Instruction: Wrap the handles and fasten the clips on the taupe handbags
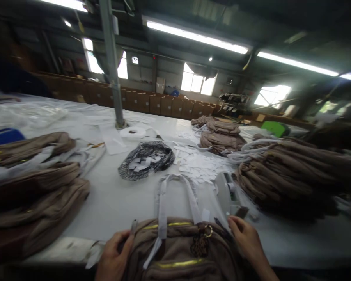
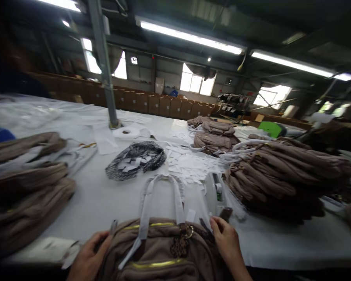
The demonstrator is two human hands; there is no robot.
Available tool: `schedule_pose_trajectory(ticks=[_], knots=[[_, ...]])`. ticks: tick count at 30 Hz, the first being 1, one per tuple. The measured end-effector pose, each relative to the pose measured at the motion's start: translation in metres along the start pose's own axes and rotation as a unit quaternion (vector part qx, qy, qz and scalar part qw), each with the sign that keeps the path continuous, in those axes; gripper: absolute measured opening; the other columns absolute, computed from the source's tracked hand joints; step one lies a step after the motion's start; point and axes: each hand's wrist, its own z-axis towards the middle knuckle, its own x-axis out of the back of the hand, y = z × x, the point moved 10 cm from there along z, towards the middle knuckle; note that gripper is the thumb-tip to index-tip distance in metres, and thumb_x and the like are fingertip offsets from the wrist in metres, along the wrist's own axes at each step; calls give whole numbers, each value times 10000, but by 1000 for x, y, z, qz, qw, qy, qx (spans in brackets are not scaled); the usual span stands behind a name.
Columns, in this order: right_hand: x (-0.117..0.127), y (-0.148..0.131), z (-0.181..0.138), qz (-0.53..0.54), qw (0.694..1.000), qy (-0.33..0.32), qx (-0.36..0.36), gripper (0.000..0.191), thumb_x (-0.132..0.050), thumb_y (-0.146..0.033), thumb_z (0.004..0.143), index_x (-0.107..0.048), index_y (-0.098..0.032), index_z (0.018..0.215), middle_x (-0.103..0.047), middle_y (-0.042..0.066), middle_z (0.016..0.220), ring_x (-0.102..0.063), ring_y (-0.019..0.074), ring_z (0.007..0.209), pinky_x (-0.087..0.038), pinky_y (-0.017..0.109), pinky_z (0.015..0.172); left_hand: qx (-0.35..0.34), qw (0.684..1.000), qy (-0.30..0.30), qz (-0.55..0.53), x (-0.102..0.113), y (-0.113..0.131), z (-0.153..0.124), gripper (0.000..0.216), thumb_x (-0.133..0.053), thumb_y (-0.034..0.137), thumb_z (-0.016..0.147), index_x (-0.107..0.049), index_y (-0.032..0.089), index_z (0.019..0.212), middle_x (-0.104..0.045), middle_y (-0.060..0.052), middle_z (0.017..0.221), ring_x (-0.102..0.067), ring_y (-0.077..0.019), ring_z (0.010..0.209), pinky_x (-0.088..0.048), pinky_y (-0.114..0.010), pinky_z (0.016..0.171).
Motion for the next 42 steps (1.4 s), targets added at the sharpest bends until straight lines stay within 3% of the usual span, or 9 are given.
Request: schedule_pose_trajectory(ticks=[3, 7, 10, 13, 19, 24, 31, 37, 42], knots=[[-80, -92, -26, -5, 975, -174, 135, 283, -543, -405, 811, -722, -187, 827, -720, 69, 810, -635, 229, 764, -458, 282, 696, -11, 999, -30, 1, -7, 13, -5, 486, -592, 643, 681, -696, 183, 799, -734, -48, 809, -661, -245, 823, -551, -322, 741], [-173, -198, -79, 31, 895, -345, 280, 212, -527, -260, 840, -720, -199, 778, -699, 13, 733, -602, 153, 681, -421, 222, 660, -25, 999, -36, 31, -8, 16, -9, 399, -540, 554, 775, -670, 182, 832, -712, -55, 846, -639, -237, 875, -518, -320, 788], [-224, -229, -105, 24, 845, -418, 332, 198, -538, -211, 813, -730, -183, 772, -684, 2, 689, -559, 123, 613, -389, 197, 592, -28, 998, -36, 42, -8, 16, -11, 336, -528, 497, 802, -652, 186, 833, -695, -51, 846, -625, -239, 888, -501, -329, 792], [-258, -227, -112, -33, 829, -441, 342, 205, -548, -216, 785, -722, -164, 688, -636, -3, 577, -495, 107, 525, -319, 192, 494, -26, 998, -29, 47, -6, 19, -12, 280, -534, 450, 807, -643, 192, 814, -680, -47, 839, -612, -244, 883, -481, -350, 799], [-276, -222, -106, -87, 842, -414, 334, 209, -539, -177, 719, -714, -134, 614, -609, 27, 498, -434, 109, 498, -243, 223, 472, -32, 998, -18, 49, -5, 20, -13, 230, -499, 391, 830, -617, 200, 783, -643, -44, 823, -582, -236, 880, -454, -354, 809], [-286, -216, -94, -108, 856, -422, 279, 197, -549, -146, 654, -715, -68, 583, -575, 37, 435, -384, 84, 446, -230, 210, 428, -41, 998, -20, 46, -7, 18, -14, 212, -485, 368, 844, -615, 206, 798, -633, -42, 820, -570, -232, 881, -447, -353, 809], [-292, -207, -88, -83, 865, -440, 226, 162, -556, -158, 628, -701, -86, 619, -449, -41, 449, -364, 75, 463, -249, 172, 406, -49, 998, -19, 46, -6, 23, -14, 177, -505, 339, 835, -606, 211, 767, -626, -35, 807, -567, -225, 876, -449, -335, 803], [-290, -204, -97, -60, 859, -446, 243, 157, -502, -145, 655, -619, -111, 557, -334, -63, 491, -325, 60, 483, -219, 154, 407, -44, 996, -73, 2, -7, 27, -14, 234, -462, 364, 854, -600, 206, 751, -628, -31, 796, -576, -213, 849, -457, -319, 796], [-289, -204, -99, -67, 854, -431, 283, 166, -484, -138, 679, -583, -119, 547, -313, -65, 504, -329, 57, 488, -213, 155, 422, 5, 999, -37, -29, -4, 6, -8, 252, -520, 429, 824, -581, 192, 881, -644, -34, 823, -610, -220, 848, -476, -324, 794]])
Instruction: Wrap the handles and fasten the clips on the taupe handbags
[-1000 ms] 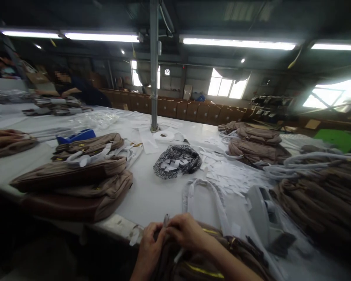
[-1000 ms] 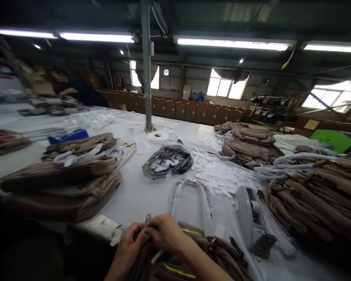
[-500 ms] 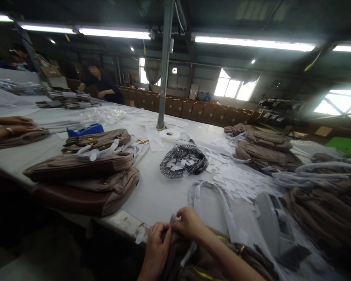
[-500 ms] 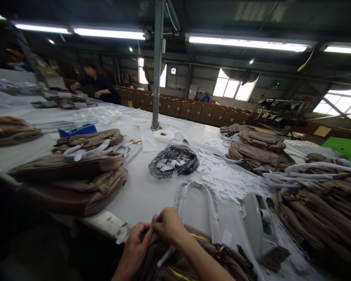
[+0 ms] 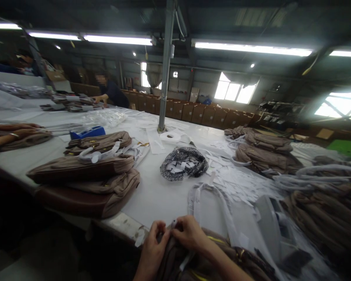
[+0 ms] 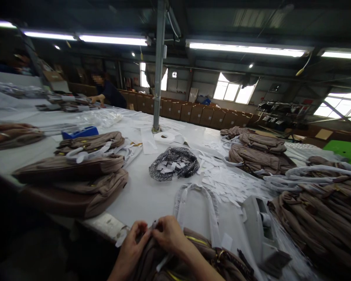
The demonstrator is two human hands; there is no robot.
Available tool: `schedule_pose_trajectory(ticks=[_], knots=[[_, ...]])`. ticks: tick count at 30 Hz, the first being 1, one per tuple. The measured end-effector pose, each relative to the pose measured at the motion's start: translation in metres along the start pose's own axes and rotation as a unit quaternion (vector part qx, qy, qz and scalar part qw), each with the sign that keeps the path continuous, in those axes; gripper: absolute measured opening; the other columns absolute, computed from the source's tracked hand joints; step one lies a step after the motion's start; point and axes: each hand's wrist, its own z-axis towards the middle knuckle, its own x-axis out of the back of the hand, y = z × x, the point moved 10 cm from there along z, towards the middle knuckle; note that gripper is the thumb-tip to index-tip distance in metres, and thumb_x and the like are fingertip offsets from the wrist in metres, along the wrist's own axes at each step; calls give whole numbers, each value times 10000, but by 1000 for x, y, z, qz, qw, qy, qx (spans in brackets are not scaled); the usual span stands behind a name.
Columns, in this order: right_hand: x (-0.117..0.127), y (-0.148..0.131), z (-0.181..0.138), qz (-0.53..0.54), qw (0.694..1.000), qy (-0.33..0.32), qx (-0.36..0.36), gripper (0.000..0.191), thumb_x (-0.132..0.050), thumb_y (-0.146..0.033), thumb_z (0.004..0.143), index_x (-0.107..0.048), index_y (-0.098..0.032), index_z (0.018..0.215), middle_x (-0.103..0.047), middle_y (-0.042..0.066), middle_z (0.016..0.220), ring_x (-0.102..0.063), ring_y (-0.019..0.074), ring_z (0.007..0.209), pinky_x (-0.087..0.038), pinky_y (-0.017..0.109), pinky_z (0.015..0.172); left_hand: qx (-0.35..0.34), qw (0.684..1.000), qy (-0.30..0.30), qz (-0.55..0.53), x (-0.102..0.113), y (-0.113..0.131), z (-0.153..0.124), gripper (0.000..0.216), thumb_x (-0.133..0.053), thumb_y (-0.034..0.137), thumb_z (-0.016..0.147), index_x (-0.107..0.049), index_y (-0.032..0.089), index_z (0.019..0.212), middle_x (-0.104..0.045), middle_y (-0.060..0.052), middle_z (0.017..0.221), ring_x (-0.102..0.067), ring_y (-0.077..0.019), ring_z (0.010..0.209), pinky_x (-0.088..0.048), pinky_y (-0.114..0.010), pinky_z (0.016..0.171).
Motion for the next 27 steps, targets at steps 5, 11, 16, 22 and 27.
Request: schedule_pose_trajectory(ticks=[5, 11, 16, 22, 27], knots=[[5, -8, -4, -56, 997, -7, 50, 160, -531, -183, 719, -613, -129, 592, -433, -47, 480, -404, 80, 487, -246, 179, 446, -44, 998, -37, 0, -6, 9, -1, 208, -508, 369, 848, -637, 207, 867, -660, -45, 874, -601, -224, 893, -464, -344, 836], [9, -21, -1, -110, 986, -35, 124, 70, -612, -186, 720, -661, -160, 678, -665, 40, 676, -589, 166, 670, -411, 224, 649, -128, 986, -37, 97, -7, 33, -8, 210, -434, 306, 887, -586, 213, 777, -598, -34, 798, -557, -204, 823, -460, -328, 767], [42, -12, -3, -107, 988, 68, 82, 252, -449, -134, 838, -671, -165, 954, -695, 102, 925, -627, 198, 861, -443, 279, 782, -113, 987, 49, 107, -3, 21, -7, 231, -423, 332, 885, -546, 214, 730, -581, -15, 740, -555, -194, 771, -462, -300, 723], [42, -1, -35, 83, 979, 187, -12, 287, -485, -105, 771, -645, -164, 1002, -695, 30, 750, -633, 150, 668, -462, 223, 645, -101, 983, 98, 116, 1, 13, -8, 237, -426, 380, 868, -551, 222, 744, -592, -18, 735, -564, -214, 769, -465, -330, 719], [11, -16, -33, 69, 983, 167, -3, 211, -481, -39, 691, -630, -181, 739, -640, -12, 648, -572, 125, 617, -385, 201, 586, -107, 982, 94, 124, -1, 17, -12, 240, -426, 388, 855, -562, 220, 753, -592, -36, 744, -550, -236, 774, -463, -373, 720]])
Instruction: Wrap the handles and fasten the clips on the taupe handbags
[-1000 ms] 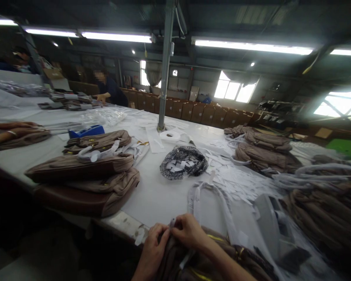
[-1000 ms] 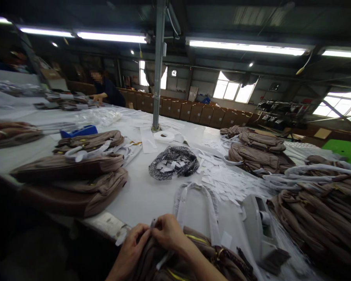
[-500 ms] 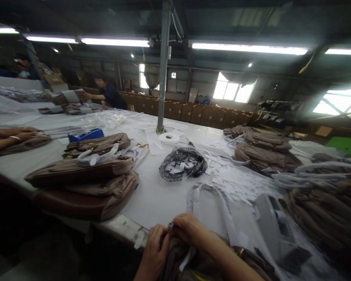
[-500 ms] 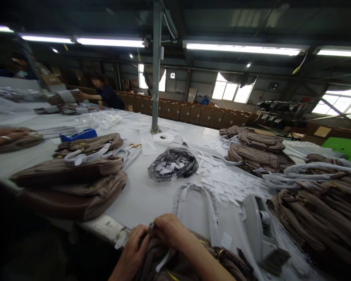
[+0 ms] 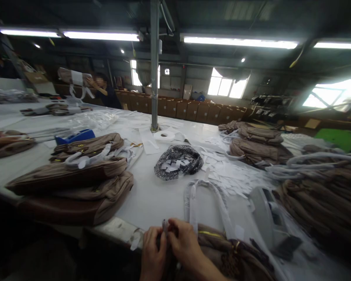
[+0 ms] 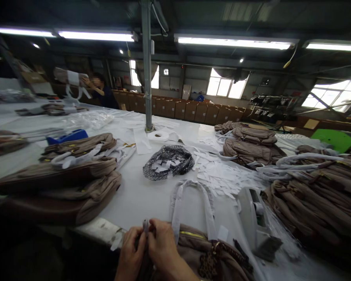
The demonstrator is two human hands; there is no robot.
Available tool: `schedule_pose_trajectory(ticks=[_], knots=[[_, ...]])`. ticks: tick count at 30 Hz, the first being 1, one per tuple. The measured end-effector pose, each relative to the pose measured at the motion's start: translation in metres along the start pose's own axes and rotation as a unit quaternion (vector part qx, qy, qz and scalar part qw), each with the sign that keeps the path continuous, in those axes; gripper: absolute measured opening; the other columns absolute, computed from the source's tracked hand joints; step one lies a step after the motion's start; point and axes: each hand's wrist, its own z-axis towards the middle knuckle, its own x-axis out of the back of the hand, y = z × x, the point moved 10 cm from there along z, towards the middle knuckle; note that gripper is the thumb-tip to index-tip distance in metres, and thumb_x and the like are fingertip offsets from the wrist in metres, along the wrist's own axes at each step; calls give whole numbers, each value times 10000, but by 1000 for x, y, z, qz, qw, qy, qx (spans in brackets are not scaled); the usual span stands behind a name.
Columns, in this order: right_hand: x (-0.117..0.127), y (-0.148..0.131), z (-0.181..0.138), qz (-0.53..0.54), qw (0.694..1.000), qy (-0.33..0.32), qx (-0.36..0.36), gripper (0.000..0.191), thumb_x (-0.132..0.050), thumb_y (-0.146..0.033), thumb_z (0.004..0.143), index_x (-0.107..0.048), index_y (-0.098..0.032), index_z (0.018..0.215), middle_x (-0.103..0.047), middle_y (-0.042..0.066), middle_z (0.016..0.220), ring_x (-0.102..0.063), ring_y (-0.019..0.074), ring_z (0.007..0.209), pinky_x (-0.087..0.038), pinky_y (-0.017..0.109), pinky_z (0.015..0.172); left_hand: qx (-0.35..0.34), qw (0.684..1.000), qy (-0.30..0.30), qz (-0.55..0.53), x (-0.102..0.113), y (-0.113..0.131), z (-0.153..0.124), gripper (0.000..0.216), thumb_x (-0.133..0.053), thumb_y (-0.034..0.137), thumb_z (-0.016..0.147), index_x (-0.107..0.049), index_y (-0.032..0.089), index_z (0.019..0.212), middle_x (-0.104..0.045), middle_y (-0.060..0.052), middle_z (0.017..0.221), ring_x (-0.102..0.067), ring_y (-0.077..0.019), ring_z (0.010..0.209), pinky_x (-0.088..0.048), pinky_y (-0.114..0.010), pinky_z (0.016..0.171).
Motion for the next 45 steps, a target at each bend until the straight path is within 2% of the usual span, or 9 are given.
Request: schedule_pose_trajectory(ticks=[10, 17, 24, 26, 31, 33, 38, 42, 45], knots=[[-4, 9, -15, -7, 995, 97, 20, 182, -533, -54, 688, -620, -185, 778, -655, 16, 750, -581, 154, 737, -397, 233, 686, 45, 998, -35, -17, 0, -27, -7, 319, -461, 510, 773, -596, 225, 730, -621, -57, 756, -569, -276, 805, -477, -445, 760], [-9, -3, -18, -14, 994, 47, 93, 176, -525, -101, 739, -623, -203, 842, -674, 23, 836, -606, 170, 803, -419, 250, 757, 130, 968, -144, -157, -8, -42, -5, 403, -607, 507, 708, -653, 240, 1006, -675, -35, 1130, -586, -272, 1092, -467, -396, 964], [-5, 23, -11, -2, 991, 118, -69, 76, -579, -193, 720, -642, -194, 763, -676, 18, 699, -616, 160, 656, -435, 239, 626, 216, 976, 5, -29, 10, -68, -17, 336, -614, 476, 662, -724, 270, 904, -716, -28, 1084, -585, -346, 1113, -510, -481, 892], [-4, 34, -9, 39, 982, 130, -129, 81, -573, -201, 723, -646, -192, 756, -679, 11, 664, -621, 149, 613, -435, 225, 586, 174, 983, 13, 54, 10, -60, -18, 353, -577, 476, 709, -707, 285, 976, -682, -42, 1155, -552, -358, 1155, -510, -513, 873], [5, 50, -4, 79, 961, 151, -218, 101, -582, -159, 661, -663, -173, 720, -681, 15, 624, -635, 154, 590, -437, 209, 543, -142, 984, -10, 108, -7, -2, -22, 274, -480, 318, 834, -647, 253, 1041, -717, -75, 1075, -653, -294, 1014, -285, -562, 1074], [3, 51, -1, 96, 959, 143, -225, 121, -585, -159, 666, -678, -164, 743, -693, 22, 642, -641, 153, 594, -443, 203, 537, -194, 975, -23, 110, -13, 5, -24, 265, -481, 303, 836, -636, 242, 1041, -709, -95, 1086, -656, -296, 1005, -237, -581, 1086], [7, 41, 4, 98, 977, 93, -165, 160, -576, -214, 761, -714, -174, 831, -724, 34, 729, -662, 156, 679, -472, 212, 618, -79, 993, -52, 67, -8, -15, -14, 288, -419, 384, 840, -621, 243, 989, -704, -81, 1080, -646, -275, 1017, -465, -470, 940], [61, 35, 4, 81, 982, 136, -102, 235, -528, -259, 834, -696, -165, 969, -729, 52, 845, -663, 157, 753, -479, 223, 682, 82, 995, -43, 49, 8, -23, 2, 357, -444, 502, 811, -595, 252, 1016, -707, -49, 1027, -661, -261, 957, -539, -373, 775], [102, 37, -5, 41, 980, 167, -102, 222, -521, -257, 839, -705, -164, 919, -722, 41, 794, -648, 153, 703, -465, 223, 650, 97, 994, 5, 59, 14, 6, 34, 439, -505, 557, 763, -579, 255, 1072, -664, -48, 1110, -640, -275, 971, -532, -330, 654]])
